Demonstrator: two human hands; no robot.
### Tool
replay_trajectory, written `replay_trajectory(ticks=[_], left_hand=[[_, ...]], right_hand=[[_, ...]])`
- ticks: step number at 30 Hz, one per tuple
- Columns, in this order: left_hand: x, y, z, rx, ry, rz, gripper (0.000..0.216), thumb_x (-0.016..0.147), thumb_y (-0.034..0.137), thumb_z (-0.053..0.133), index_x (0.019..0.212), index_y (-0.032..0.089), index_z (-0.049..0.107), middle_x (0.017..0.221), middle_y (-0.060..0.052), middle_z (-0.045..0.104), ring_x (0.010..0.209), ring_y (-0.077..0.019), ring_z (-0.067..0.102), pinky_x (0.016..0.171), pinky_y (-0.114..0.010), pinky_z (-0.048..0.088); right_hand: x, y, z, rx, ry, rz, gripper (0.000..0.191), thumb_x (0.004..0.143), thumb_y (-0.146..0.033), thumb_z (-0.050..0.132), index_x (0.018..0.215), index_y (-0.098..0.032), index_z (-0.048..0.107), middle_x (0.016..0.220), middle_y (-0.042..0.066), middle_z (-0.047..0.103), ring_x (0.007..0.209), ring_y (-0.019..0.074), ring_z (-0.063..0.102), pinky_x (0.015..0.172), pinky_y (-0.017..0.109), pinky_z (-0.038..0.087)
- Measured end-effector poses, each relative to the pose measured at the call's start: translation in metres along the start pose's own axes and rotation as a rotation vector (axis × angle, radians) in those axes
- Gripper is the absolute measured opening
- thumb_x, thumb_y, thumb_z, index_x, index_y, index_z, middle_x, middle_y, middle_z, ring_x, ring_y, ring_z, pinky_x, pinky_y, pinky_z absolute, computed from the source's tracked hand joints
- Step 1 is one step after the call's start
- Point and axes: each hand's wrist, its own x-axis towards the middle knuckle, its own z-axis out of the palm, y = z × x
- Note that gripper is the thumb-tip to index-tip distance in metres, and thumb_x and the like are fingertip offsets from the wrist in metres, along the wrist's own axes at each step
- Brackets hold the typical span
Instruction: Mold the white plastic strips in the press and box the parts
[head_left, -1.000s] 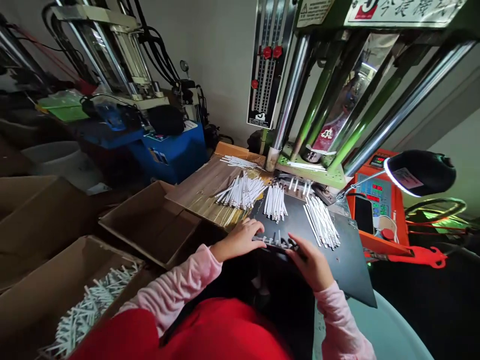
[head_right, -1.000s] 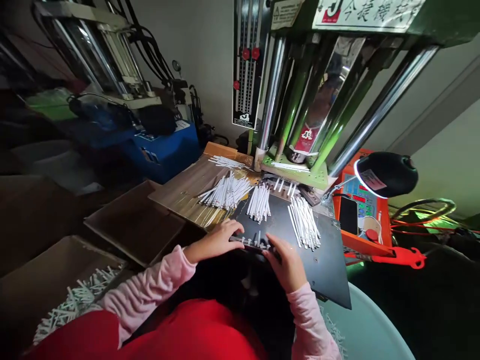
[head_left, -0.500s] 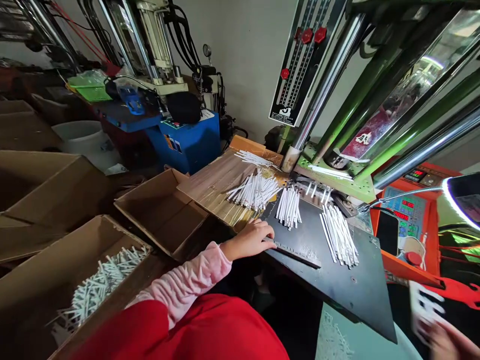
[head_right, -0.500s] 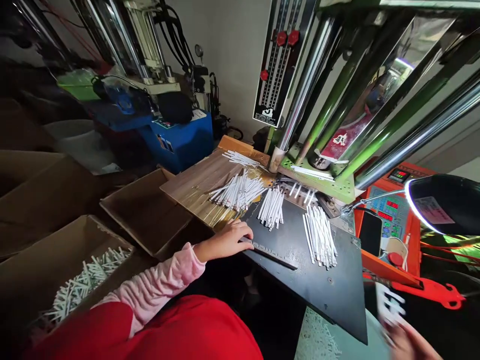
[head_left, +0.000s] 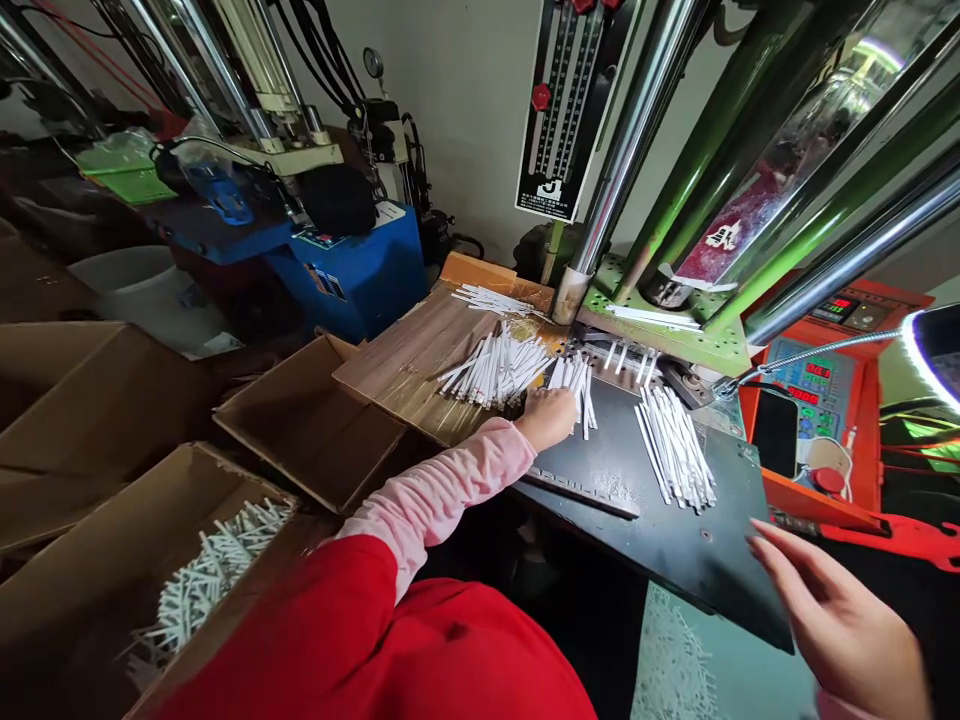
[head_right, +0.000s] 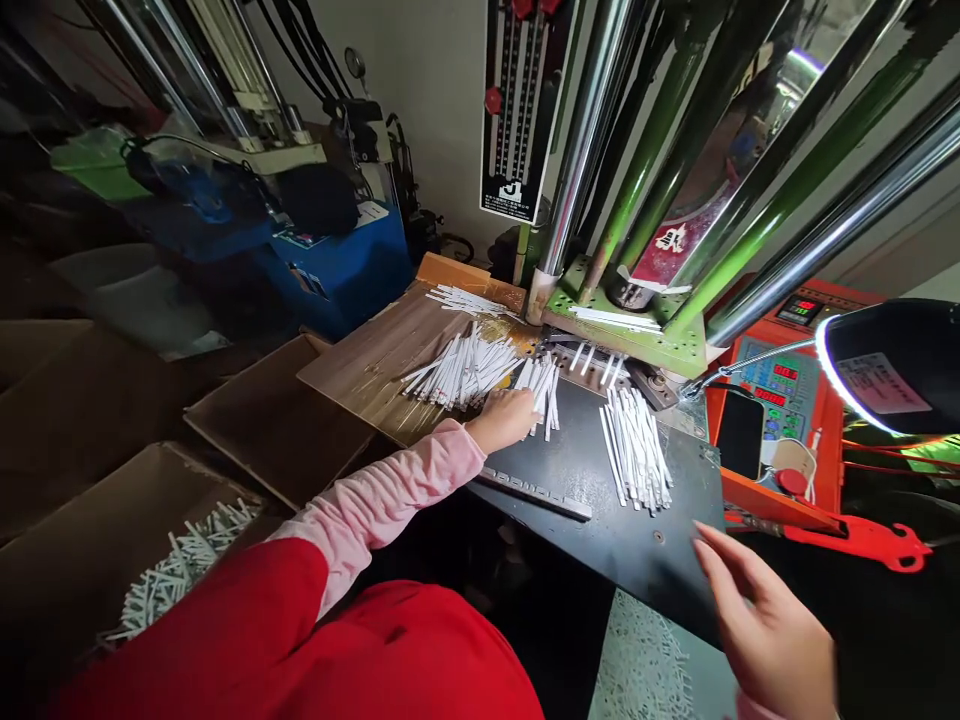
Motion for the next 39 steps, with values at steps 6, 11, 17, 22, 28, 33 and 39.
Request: replay_trajectory(ticks=[6,11,17,22,28,33,39], left_hand=[[-0.001,-0.027,-0.023,-0.128,-0.075,-0.096,0.013,0.081,0.009,0.064,0.068,0.011,0.066,0.073,-0.014,0.069,0.083,-0.0298,0.068,0.078,-0.039,0.049],[-0.022,-0.041,-0.037,-0.453,-0.197,-0.071,0.024,0.087,0.013,0.057,0.063,0.013,0.057,0.062,-0.006,0.065,0.059,-0.0149,0.059,0.065,-0.030,0.048],[-0.054,-0.044,-0.036,-0.767,-0.247,-0.042,0.016,0.088,0.013,0.057,0.074,0.016,0.049,0.066,0.001,0.064,0.059,-0.0086,0.058,0.060,-0.021,0.043],[-0.075,-0.042,-0.022,-1.034,-0.270,0.039,0.015,0.084,0.006,0.055,0.084,0.018,0.046,0.073,0.002,0.067,0.053,-0.0052,0.057,0.055,-0.018,0.041],[-0.089,-0.032,0.002,-1.004,-0.196,0.084,0.015,0.083,0.008,0.061,0.092,0.016,0.052,0.078,0.002,0.064,0.064,-0.0101,0.067,0.062,-0.021,0.051],[-0.088,-0.024,0.011,-0.771,-0.083,0.159,0.013,0.083,0.009,0.066,0.092,0.016,0.061,0.077,0.001,0.067,0.072,-0.0121,0.067,0.070,-0.023,0.051],[-0.085,-0.021,0.003,-0.597,-0.036,0.231,0.009,0.086,0.011,0.065,0.093,0.016,0.064,0.077,0.002,0.067,0.074,-0.0121,0.066,0.073,-0.022,0.049]], right_hand=[[0.084,-0.083,0.098,0.161,-0.359,-0.069,0.048,0.078,-0.069,0.055,0.086,-0.025,0.074,0.086,0.007,0.077,0.077,0.0253,0.072,0.073,0.038,0.053],[0.104,-0.120,0.150,-0.137,-0.465,-0.064,0.033,0.083,-0.055,0.062,0.077,-0.023,0.065,0.068,0.004,0.067,0.062,0.0198,0.061,0.059,0.031,0.043],[0.111,-0.129,0.155,-0.338,-0.487,-0.050,0.019,0.084,-0.031,0.064,0.069,-0.021,0.060,0.065,0.007,0.061,0.060,0.0220,0.057,0.059,0.033,0.036],[0.106,-0.125,0.133,-0.433,-0.533,-0.098,0.015,0.082,-0.018,0.056,0.069,-0.019,0.062,0.068,0.012,0.064,0.065,0.0262,0.061,0.063,0.036,0.039],[0.064,-0.086,0.090,-0.134,-0.411,-0.088,0.018,0.083,-0.038,0.062,0.080,-0.020,0.067,0.074,0.007,0.071,0.067,0.0235,0.067,0.064,0.034,0.047],[0.016,-0.078,0.082,0.341,-0.310,-0.113,0.032,0.088,-0.052,0.062,0.088,-0.021,0.070,0.083,0.005,0.075,0.075,0.0206,0.070,0.074,0.032,0.054],[0.006,-0.104,0.101,0.458,-0.286,-0.199,0.025,0.090,-0.046,0.062,0.086,-0.022,0.070,0.085,0.004,0.074,0.079,0.0195,0.069,0.079,0.033,0.054]])
